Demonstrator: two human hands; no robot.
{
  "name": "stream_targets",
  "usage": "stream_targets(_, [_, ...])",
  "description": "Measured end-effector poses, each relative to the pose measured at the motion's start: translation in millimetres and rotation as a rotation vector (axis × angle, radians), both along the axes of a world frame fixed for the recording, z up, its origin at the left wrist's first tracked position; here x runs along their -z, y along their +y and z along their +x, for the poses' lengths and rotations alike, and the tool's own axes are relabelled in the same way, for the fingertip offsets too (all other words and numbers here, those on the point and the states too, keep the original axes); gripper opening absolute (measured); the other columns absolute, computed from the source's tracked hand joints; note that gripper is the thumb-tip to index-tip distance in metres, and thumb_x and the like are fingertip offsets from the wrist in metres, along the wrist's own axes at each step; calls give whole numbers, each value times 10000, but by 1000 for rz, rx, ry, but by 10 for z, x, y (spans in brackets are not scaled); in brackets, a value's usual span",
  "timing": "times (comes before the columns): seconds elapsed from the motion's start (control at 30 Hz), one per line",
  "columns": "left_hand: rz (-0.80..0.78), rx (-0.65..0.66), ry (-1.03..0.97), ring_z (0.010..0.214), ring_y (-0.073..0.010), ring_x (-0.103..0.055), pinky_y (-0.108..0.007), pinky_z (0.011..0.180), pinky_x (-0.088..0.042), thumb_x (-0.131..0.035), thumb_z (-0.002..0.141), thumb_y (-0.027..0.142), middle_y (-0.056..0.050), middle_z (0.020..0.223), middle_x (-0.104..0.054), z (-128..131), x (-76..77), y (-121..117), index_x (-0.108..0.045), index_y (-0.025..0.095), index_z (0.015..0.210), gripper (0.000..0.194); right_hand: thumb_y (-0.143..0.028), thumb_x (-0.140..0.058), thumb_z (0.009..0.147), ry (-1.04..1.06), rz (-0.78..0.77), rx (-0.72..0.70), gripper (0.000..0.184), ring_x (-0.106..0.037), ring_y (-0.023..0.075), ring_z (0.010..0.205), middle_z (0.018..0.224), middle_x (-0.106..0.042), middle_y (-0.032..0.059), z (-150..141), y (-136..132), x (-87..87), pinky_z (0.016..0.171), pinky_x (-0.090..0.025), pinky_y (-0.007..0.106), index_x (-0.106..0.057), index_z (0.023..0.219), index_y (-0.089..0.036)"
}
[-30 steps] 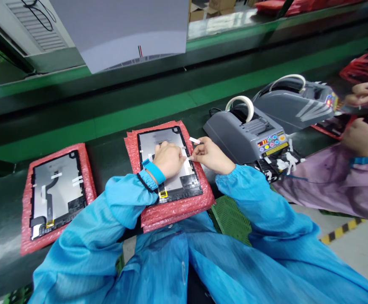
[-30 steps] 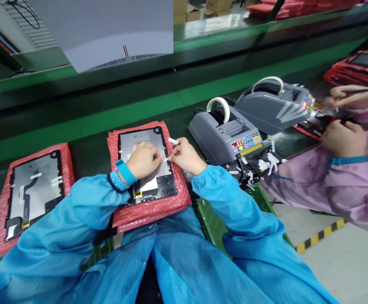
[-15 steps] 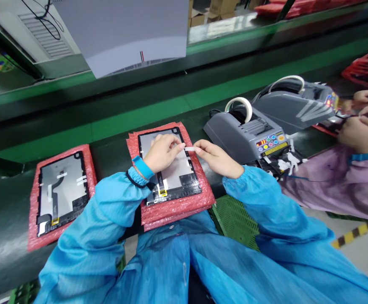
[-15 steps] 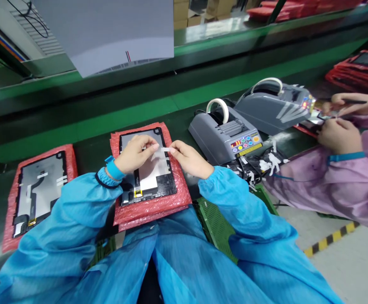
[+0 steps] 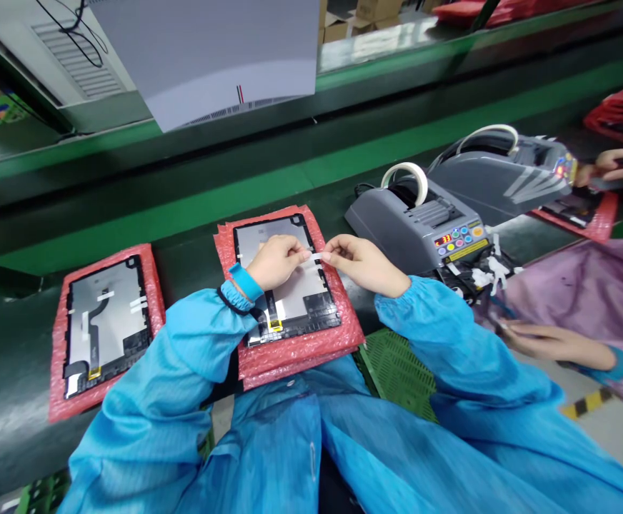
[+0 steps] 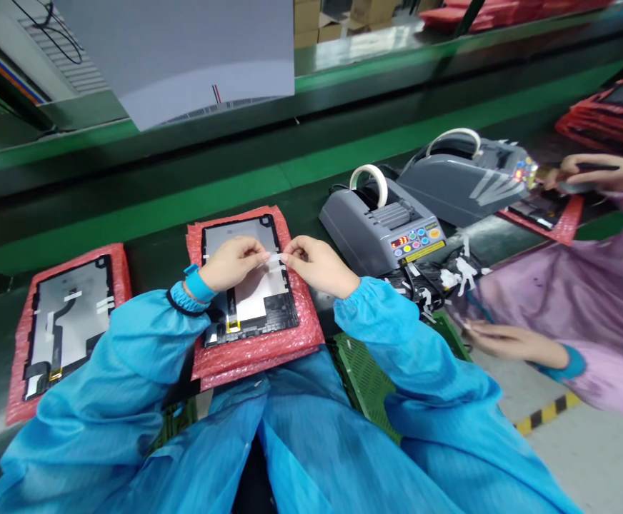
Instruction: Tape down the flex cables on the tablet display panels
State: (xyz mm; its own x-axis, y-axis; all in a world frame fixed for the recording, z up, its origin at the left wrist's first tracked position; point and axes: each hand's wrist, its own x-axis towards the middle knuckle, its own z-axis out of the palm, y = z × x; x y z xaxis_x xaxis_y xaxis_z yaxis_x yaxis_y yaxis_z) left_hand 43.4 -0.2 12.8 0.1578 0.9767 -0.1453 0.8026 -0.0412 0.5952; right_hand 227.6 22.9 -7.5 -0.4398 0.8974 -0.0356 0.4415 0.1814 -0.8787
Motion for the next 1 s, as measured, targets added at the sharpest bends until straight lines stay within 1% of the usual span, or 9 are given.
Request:
stream_targets(0.1, [-35, -11, 59, 822, -190, -599, -335, 793, -414, -538, 892, 269, -28, 801, -690, 30, 6, 15, -647, 174, 786, 180, -229, -564, 801, -43, 46, -4, 99, -504, 137, 662, 690, -571, 1, -74, 28, 41, 656, -390, 279, -551, 712, -187])
stream_targets(0.17, [-38, -30, 150, 913, -224, -598, -374, 847, -403, -533, 898, 285, -54, 880, -701, 58, 22, 28, -658, 175, 796, 195, -193, -558, 788, -89, 79, 9, 109, -495, 142, 675, 681, -545, -2, -113, 60, 86, 678, -382, 286, -531, 682, -193])
stream_targets(0.27, [-15, -42, 251, 1053, -275, -561, -425, 903, -381, -518, 904, 302, -93, 1004, -689, 92, 62, 46, -671, 171, 827, 216, -180, -571, 767, -132, 124, 33, 119, -490, 150, 693, 683, -522, -2, -138, 111, 167, 695, -382, 292, -524, 659, -199])
stream_targets(0.33, [-4, -35, 277, 1093, -290, -537, -439, 911, -377, -511, 904, 305, -105, 1044, -676, 101, 89, 53, -676, 169, 839, 223, -184, -576, 762, -142, 141, 33, 116, -489, 152, 696, 684, -515, -2, -138, 133, 207, 698, -384, 292, -531, 657, -201])
stream_targets(0.57, [-13, -6, 285, 1088, -289, -511, -440, 901, -365, -482, 910, 322, -105, 1054, -660, 103, 94, 41, -682, 171, 857, 255, -216, -573, 767, -174, 103, 12, 124, -445, 130, 619, 650, -492, -13, -117, 143, 204, 625, -356, 276, -531, 652, -200])
stream_targets(0.73, [16, -8, 278, 1065, -295, -512, -446, 889, -360, -473, 905, 313, -109, 1020, -666, 109, 107, 22, -677, 171, 812, 265, -225, -587, 744, -156, 86, 7, 114, -429, 117, 583, 599, -478, -29, -106, 153, 227, 593, -342, 265, -546, 641, -197])
stream_targets(0.83, [34, -20, 305, 1053, -301, -517, -450, 881, -369, -484, 889, 300, -116, 986, -664, 111, 142, 15, -662, 166, 774, 250, -260, -633, 718, -92, -40, 75, 147, -431, 111, 575, 585, -481, -39, -126, 138, 288, 580, -342, 258, -532, 634, -194])
stream_targets(0.93, [42, -52, 325, 1053, -307, -520, -446, 880, -378, -554, 851, 332, -112, 965, -657, 126, 173, 27, -647, 168, 762, 208, -306, -742, 633, 131, -265, 242, 306, -447, 101, 561, 595, -472, -69, -161, 103, 367, 579, -373, 244, -453, 666, -210])
stream_targets(1.0, [44, -75, 318, 1057, -308, -523, -444, 885, -383, -604, 823, 369, -105, 964, -656, 134, 170, 48, -641, 174, 769, 206, -321, -799, 565, 269, -449, 307, 419, -458, 99, 536, 577, -465, -80, -174, 78, 407, 558, -391, 240, -407, 670, -219])
